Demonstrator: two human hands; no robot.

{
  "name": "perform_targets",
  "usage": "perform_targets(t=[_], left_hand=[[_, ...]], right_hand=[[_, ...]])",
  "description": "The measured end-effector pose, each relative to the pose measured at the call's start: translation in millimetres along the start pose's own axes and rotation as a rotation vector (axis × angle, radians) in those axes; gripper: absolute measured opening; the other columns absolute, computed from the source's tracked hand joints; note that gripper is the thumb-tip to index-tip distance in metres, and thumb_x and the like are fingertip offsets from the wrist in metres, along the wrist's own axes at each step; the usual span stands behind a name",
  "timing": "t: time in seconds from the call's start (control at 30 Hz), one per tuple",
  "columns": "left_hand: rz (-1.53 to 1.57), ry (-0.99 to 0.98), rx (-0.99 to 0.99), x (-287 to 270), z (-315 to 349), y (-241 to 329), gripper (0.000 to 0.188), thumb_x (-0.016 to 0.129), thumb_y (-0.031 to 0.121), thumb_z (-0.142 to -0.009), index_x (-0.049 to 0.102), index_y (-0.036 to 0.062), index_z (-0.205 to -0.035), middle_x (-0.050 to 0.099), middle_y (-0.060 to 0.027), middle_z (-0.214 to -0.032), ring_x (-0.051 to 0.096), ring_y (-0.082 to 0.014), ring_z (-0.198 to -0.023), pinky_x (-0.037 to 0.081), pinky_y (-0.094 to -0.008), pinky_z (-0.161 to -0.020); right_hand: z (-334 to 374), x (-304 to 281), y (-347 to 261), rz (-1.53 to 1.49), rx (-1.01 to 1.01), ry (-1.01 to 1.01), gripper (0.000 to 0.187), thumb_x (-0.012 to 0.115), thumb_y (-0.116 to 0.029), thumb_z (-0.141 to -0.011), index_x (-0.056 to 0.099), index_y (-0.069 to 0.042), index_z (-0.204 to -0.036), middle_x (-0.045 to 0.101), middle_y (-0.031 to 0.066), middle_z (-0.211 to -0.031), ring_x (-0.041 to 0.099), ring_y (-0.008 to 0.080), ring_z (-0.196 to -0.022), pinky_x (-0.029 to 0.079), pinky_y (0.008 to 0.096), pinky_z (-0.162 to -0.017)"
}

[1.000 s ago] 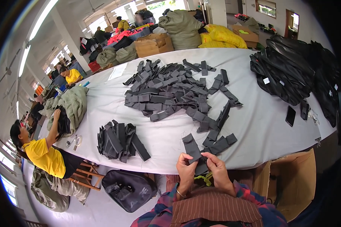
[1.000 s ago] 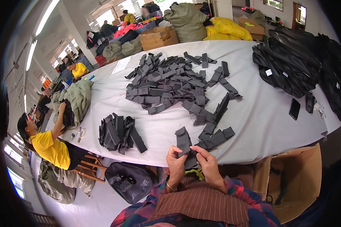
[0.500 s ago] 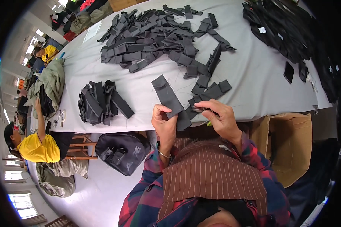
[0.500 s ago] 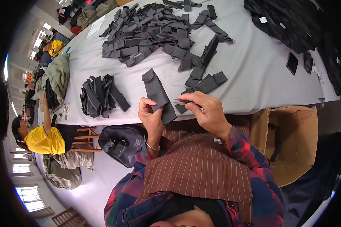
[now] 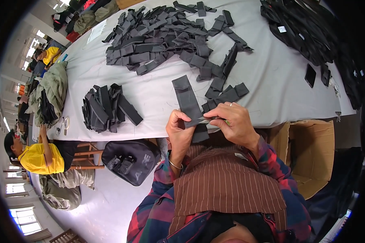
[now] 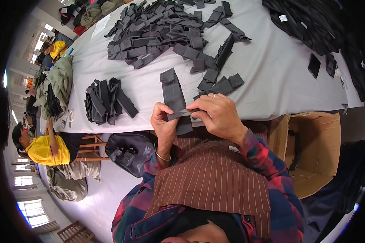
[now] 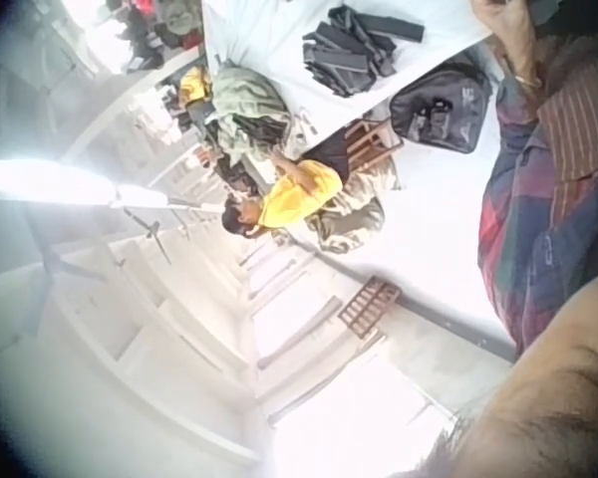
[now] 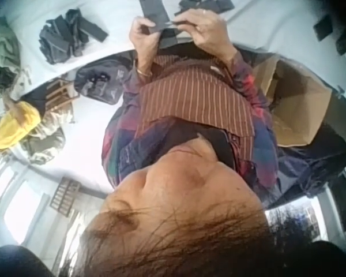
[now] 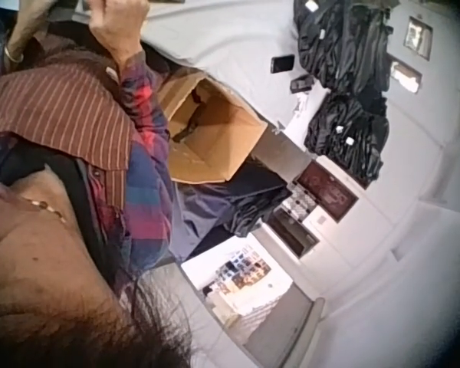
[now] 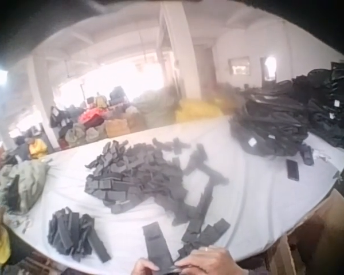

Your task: The recorder is using a thread nipper to trim loose threads from black fabric straps in a workshop.

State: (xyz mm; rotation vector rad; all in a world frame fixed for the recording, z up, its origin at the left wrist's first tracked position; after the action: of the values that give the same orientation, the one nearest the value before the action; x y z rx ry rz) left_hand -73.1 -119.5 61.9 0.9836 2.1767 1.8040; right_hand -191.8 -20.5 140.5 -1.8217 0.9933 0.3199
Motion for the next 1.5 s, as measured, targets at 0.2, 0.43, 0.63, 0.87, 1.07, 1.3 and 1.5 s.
perform_targets(t=[0.2,0.43,0.63,0.87,1.07,1.3,1.5], left_hand=[[-0.003,-0.03,-0.01,4.2,-2.8,-1.7,0.026,0.068,-0.01,-0.076,0.048,0.0067,-0.082,0.055,0.0002,-0.085,0.053,-0.0065,-0.08,0.042,-0.0201,-0.074],[-0.002,-0.048,-0.026,4.8,-2.5,-6.3,0.026,0.069,-0.008,-0.076,0.049,0.0065,-0.082,0.056,-0.0004,-0.086,0.053,-0.0065,-0.082,0.042,-0.0202,-0.074],[-0.042,-0.09,-0.05,13.3,0.5,-8.3,0.025,0.069,-0.008,-0.075,0.049,0.0061,-0.083,0.055,-0.0002,-0.086,0.054,-0.0085,-0.084,0.043,-0.0211,-0.075],[-0.18,-0.007,0.038,10.3,2.3,-4.5,0.039,0.073,-0.007,-0.068,0.046,0.0063,-0.093,0.052,-0.0067,-0.101,0.054,-0.016,-0.097,0.042,-0.0292,-0.092],[-0.399,-0.036,-0.042,-9.1,-7.7,-17.9,0.029,0.062,0.007,-0.082,0.054,-0.0026,-0.108,0.052,-0.0122,-0.118,0.05,-0.0152,-0.108,0.04,-0.0281,-0.092],[0.671,-0.117,-0.565,30.5,12.8,-29.0,0.021,0.046,0.005,-0.092,0.054,-0.0008,-0.111,0.058,-0.0048,-0.105,0.054,-0.0097,-0.097,0.043,-0.0241,-0.087],[0.346,-0.082,-0.47,9.1,8.8,-46.5,0.014,0.053,0.004,-0.091,0.054,0.0007,-0.104,0.059,-0.0065,-0.104,0.056,-0.009,-0.09,0.045,-0.023,-0.081]], right_hand=[[3.5,-3.5,12.6,-0.034,0.023,0.067,0.011,0.069,-0.011,-0.075,0.066,-0.011,-0.086,0.062,0.0012,-0.073,0.056,0.0198,-0.065,0.037,0.0319,-0.06],[1.3,-0.6,3.5,0.003,0.001,0.018,0.01,0.068,-0.011,-0.076,0.066,-0.012,-0.085,0.061,0.0011,-0.072,0.055,0.0207,-0.063,0.037,0.0311,-0.06],[8.8,5.3,42.7,-0.494,0.212,0.151,0.016,0.069,-0.013,-0.081,0.066,-0.007,-0.095,0.056,-0.0009,-0.071,0.047,0.0081,-0.059,0.036,0.0263,-0.056],[10.0,36.1,45.3,-0.675,0.404,-0.072,0.007,0.066,-0.002,-0.081,0.062,0.0,-0.087,0.061,-0.0017,-0.077,0.053,0.0046,-0.072,0.042,0.0208,-0.063],[9.1,34.5,18.4,-0.416,0.185,-0.102,0.019,0.062,0.009,-0.071,0.062,-0.001,-0.088,0.061,0.0076,-0.076,0.061,0.0158,-0.069,0.046,0.0259,-0.062],[10.0,30.5,25.2,-0.325,0.195,-0.037,0.021,0.062,0.008,-0.069,0.062,-0.002,-0.087,0.061,0.0072,-0.076,0.061,0.0216,-0.069,0.046,0.0293,-0.06],[7.2,28.5,13.3,-0.283,0.175,-0.131,0.016,0.068,-0.003,-0.074,0.064,-0.005,-0.09,0.062,0.0072,-0.078,0.06,0.0226,-0.071,0.045,0.0317,-0.064]])
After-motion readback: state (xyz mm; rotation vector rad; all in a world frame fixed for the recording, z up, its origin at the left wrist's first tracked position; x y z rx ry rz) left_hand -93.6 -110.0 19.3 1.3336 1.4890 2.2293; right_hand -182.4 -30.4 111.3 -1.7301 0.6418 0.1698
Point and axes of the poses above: each hand's wrist, its own z-axis away from the middle knuckle, its own x-axis out of the palm, y = z × x, the point moved 10 cm from there along -z, towards the middle knuckle
